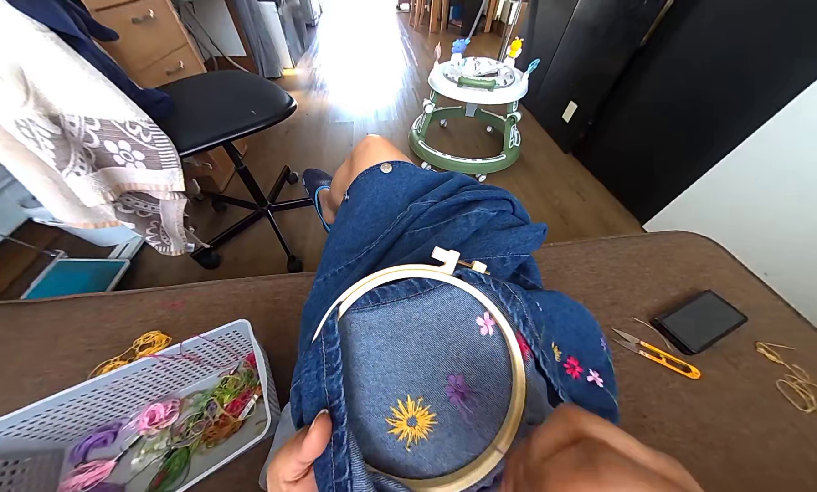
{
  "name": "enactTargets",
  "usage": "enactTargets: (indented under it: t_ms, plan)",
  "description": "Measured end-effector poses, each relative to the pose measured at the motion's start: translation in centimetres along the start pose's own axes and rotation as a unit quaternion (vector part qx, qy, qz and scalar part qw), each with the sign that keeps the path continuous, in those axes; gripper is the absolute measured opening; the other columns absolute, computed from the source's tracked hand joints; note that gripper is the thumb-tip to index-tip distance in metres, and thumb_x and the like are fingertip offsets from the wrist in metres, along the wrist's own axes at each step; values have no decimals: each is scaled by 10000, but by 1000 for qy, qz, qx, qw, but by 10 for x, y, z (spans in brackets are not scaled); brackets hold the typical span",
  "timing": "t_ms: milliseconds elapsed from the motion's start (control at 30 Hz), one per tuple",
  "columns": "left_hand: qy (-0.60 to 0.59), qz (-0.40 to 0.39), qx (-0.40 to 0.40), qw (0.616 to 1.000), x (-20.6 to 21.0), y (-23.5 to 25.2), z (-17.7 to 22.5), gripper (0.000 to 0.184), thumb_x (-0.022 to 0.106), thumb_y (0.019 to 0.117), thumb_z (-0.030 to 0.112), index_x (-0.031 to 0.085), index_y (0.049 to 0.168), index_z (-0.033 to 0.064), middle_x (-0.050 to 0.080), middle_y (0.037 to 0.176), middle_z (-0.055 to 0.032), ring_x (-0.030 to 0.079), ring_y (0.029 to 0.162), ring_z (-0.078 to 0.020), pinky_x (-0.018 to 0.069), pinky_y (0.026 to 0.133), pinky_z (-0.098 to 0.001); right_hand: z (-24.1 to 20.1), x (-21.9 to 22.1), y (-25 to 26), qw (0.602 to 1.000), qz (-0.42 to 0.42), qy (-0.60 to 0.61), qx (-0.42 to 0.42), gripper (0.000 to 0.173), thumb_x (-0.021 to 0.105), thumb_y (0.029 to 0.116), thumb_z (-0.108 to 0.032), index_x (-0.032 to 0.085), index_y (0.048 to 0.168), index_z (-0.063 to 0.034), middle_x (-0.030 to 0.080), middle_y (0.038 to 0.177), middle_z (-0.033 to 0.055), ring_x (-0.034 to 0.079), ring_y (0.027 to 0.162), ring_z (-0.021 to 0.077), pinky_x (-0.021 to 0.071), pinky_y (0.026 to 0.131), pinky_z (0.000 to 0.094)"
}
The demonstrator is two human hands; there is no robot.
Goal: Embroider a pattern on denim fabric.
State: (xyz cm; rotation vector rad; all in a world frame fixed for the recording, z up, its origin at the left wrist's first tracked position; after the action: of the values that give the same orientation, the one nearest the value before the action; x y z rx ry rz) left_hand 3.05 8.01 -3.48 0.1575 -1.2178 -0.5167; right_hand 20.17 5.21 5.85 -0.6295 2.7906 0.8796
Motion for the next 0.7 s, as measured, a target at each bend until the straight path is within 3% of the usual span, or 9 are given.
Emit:
enactTargets:
  t_ms: [133,267,367,700]
  plan:
    - [12,0,-1,1000,0,-2,1,326,528,1028,190,716,1270,80,735,1241,-51,667,1206,-122,513,1066,-315,-2,-13,-3,987,68,-141,-25,101,641,1016,-135,675,1000,-42,639,975,76,650,982,96,548,903,219]
    - [15,-4,1,1000,-1,-2,1,330,527,1033,202,711,1281,85,732,1250,-52,662,1215,-120,506,1076,-317,5,-8,-4,972,50,-230,16,140,660,1005,-175,677,1074,-55,671,860,83,611,817,164,460,798,297]
    - [23,-3,4,1000,-1,-2,1,331,527,1031,204,711,1281,90,735,1243,-51,664,1211,-114,509,1070,-312,14,-2,-4,967,26,-246,56,130,680,980,-148,635,1041,-43,685,837,87,623,784,176,467,776,330]
    - [14,-12,0,1000,1,-2,0,332,534,1026,196,710,1284,85,732,1251,-48,659,1220,-117,502,1077,-311,19,-4,0,958,41,-273,80,118,686,952,-125,603,978,-45,650,788,77,601,733,161,468,727,305]
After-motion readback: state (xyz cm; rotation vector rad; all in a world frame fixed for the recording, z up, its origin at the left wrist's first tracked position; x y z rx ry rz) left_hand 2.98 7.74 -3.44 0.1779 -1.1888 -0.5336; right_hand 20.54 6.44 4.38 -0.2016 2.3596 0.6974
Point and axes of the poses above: each hand's wrist, its own y-axis towards the middle knuckle, its own x-axis out of the palm, z = x × y, the point moved 10 cm from there along y, towards the middle knuckle
